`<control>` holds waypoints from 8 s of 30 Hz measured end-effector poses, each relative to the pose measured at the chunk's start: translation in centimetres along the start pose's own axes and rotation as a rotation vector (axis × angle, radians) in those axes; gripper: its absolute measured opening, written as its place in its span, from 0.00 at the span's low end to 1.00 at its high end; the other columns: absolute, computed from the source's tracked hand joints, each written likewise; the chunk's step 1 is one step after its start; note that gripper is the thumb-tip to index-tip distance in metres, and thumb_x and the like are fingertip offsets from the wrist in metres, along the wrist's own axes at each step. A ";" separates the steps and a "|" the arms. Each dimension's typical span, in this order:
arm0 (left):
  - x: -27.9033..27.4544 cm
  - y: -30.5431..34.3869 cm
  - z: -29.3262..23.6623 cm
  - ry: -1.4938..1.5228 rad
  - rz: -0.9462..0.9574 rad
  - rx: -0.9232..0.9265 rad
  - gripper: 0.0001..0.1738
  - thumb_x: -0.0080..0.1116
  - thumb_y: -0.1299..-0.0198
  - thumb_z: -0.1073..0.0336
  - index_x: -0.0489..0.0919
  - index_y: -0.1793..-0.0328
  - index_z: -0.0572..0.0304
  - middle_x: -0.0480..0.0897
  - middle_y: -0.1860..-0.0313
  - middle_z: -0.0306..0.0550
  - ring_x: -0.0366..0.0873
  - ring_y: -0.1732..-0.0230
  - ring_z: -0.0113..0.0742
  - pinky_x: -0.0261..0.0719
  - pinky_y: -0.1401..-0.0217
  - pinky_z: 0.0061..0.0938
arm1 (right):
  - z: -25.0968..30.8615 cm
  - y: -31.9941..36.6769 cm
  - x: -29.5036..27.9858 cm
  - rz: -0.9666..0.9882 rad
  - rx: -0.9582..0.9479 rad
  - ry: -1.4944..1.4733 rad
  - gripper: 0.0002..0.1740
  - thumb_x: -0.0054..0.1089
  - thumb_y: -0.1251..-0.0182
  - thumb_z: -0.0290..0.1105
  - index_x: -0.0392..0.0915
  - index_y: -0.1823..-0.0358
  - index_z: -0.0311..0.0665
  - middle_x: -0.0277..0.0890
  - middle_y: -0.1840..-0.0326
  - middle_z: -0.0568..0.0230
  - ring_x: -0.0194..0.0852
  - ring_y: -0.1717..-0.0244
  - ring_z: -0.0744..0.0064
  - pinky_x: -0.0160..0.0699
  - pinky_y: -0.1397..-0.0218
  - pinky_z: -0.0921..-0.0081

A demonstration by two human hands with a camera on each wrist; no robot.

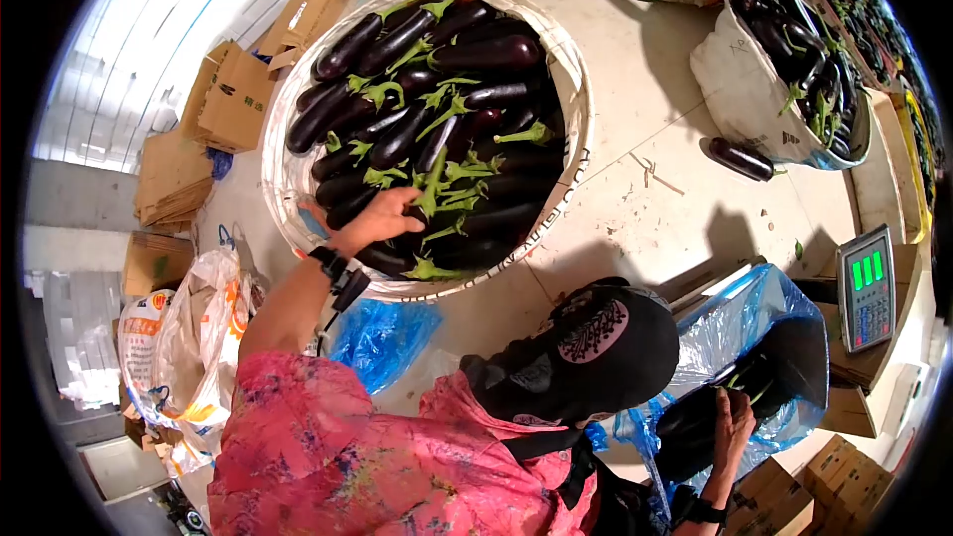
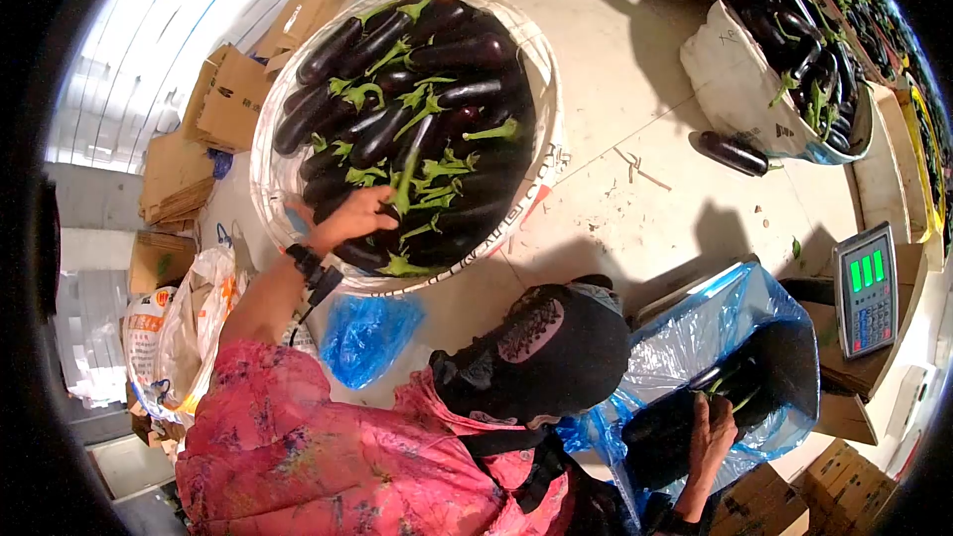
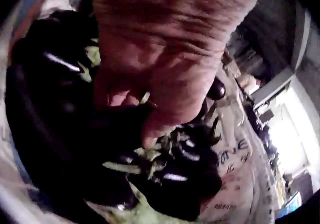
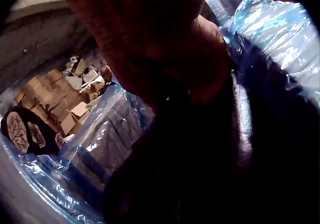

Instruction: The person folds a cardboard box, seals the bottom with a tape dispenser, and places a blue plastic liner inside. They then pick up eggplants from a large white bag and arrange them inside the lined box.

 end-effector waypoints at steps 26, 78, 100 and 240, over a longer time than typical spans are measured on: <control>-1.9 -3.8 -3.0 0.543 -0.150 -0.247 0.24 0.61 0.36 0.47 0.77 0.44 0.57 0.79 0.55 0.36 0.75 0.51 0.27 0.75 0.50 0.27 | 1.8 -0.4 0.9 0.024 0.037 0.201 0.28 0.66 0.34 0.51 0.81 0.57 0.27 0.84 0.65 0.44 0.84 0.62 0.51 0.78 0.56 0.62; -20.4 -18.2 3.2 -1.200 -0.790 -0.152 0.34 0.69 0.45 0.57 0.70 0.32 0.51 0.73 0.37 0.59 0.70 0.37 0.61 0.76 0.42 0.50 | 3.9 2.9 -5.7 0.083 0.225 -1.111 0.44 0.59 0.30 0.34 0.47 0.17 0.43 0.61 0.26 0.61 0.67 0.34 0.66 0.67 0.32 0.67; -8.0 -10.3 -6.9 -0.507 -0.908 0.203 0.36 0.65 0.47 0.69 0.67 0.30 0.60 0.70 0.35 0.54 0.65 0.34 0.58 0.66 0.35 0.50 | 3.1 2.8 -0.7 0.161 0.248 -0.800 0.55 0.61 0.47 0.30 0.43 0.16 0.42 0.42 0.15 0.54 0.47 0.20 0.59 0.46 0.22 0.71; 30.2 3.5 -52.5 -0.114 0.848 0.689 0.59 0.63 0.40 0.39 0.43 0.18 0.67 0.70 0.32 0.71 0.69 0.31 0.65 0.67 0.29 0.46 | -1.4 8.4 -9.4 -0.254 -0.008 -0.974 0.32 0.51 0.24 0.40 0.57 0.25 0.33 0.64 0.31 0.54 0.61 0.30 0.67 0.57 0.27 0.72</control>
Point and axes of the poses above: each hand's wrist, its own y-axis away from the middle knuckle, its own x-axis out of the palm, z = x × y, the point moved 5 cm from there along -y, towards the middle knuckle
